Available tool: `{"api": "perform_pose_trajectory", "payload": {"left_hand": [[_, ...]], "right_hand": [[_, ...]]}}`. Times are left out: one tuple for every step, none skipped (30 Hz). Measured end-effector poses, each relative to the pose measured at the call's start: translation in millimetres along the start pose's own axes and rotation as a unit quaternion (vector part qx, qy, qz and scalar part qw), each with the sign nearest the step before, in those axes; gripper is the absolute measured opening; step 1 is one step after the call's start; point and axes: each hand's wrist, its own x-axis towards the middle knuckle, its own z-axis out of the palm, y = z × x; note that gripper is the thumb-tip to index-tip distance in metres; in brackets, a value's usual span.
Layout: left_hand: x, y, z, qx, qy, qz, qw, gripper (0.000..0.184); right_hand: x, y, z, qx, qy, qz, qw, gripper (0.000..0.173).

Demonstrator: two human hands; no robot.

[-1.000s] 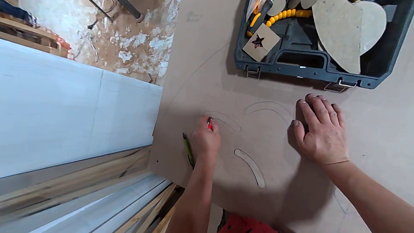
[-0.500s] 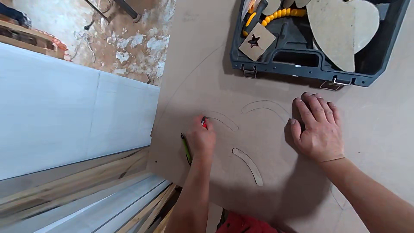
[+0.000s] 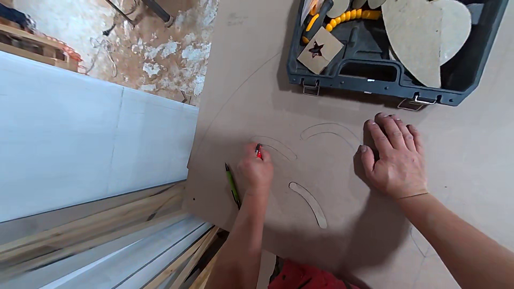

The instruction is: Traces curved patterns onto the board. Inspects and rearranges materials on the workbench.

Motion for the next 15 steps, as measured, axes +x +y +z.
{"api": "perform_pose_trajectory", "payload": {"left_hand": [[-1.2, 0.3, -0.7, 0.007, -0.003, 0.013, 1.000, 0.028], [0.4, -4.1, -3.3, 0.010, -0.012, 0.015, 1.000, 0.029], [4.7, -12.7, -8.1, 0.001, -0.022, -0.004, 1.000, 0.030], [11.9, -22.5, -16.2, -0.030, -0.034, -0.051, 0.998, 0.032], [20.6, -33.6, -23.8, -0.090, -0.030, -0.109, 0.989, 0.034], [28.0, -44.6, -26.8, -0.162, -0.005, -0.143, 0.976, 0.035], [30.1, -48.6, -27.9, -0.235, 0.014, -0.157, 0.959, 0.033], [25.6, -46.7, -28.5, -0.314, -0.002, -0.153, 0.937, 0.033], [18.6, -40.4, -27.1, -0.389, -0.050, -0.141, 0.909, 0.032], [14.5, -30.1, -23.6, -0.451, -0.113, -0.128, 0.876, 0.030], [16.7, -21.3, -18.6, -0.485, -0.169, -0.114, 0.850, 0.029], [25.8, -18.0, -13.6, -0.500, -0.191, -0.105, 0.838, 0.030], [40.8, -21.5, -10.4, -0.514, -0.163, -0.107, 0.835, 0.033], [60.1, -30.0, -11.3, -0.533, -0.098, -0.128, 0.831, 0.038], [80.9, -41.2, -16.9, -0.550, -0.028, -0.160, 0.819, 0.041]], "right_hand": [[-0.4, -0.2, 0.4, 0.002, -0.001, 0.000, 1.000, 0.062], [-0.6, -0.7, 0.6, 0.003, -0.001, -0.002, 1.000, 0.062], [-0.9, -1.9, 0.5, 0.006, 0.002, -0.003, 1.000, 0.062], [-0.6, -3.5, -0.1, 0.009, 0.006, -0.001, 1.000, 0.062], [-0.1, -4.0, -0.2, 0.010, 0.010, 0.000, 1.000, 0.061], [0.6, -2.9, 0.0, 0.009, 0.013, 0.001, 1.000, 0.061], [0.9, -1.2, 0.1, 0.006, 0.012, 0.001, 1.000, 0.061], [-0.1, -0.6, 0.3, 0.004, 0.008, -0.001, 1.000, 0.062], [-1.1, -1.2, 0.5, 0.004, 0.000, -0.002, 1.000, 0.062], [-0.7, -2.5, 0.8, 0.005, -0.001, -0.003, 1.000, 0.062], [0.4, -3.6, 1.2, 0.006, 0.002, -0.002, 1.000, 0.062], [1.2, -3.8, 1.8, 0.005, 0.008, -0.002, 1.000, 0.062], [1.3, -3.2, 2.2, 0.005, 0.014, -0.002, 1.000, 0.061], [0.7, -2.2, 2.2, 0.004, 0.019, -0.004, 1.000, 0.061], [-0.2, -1.5, 1.9, 0.003, 0.022, -0.005, 1.000, 0.061]]}}
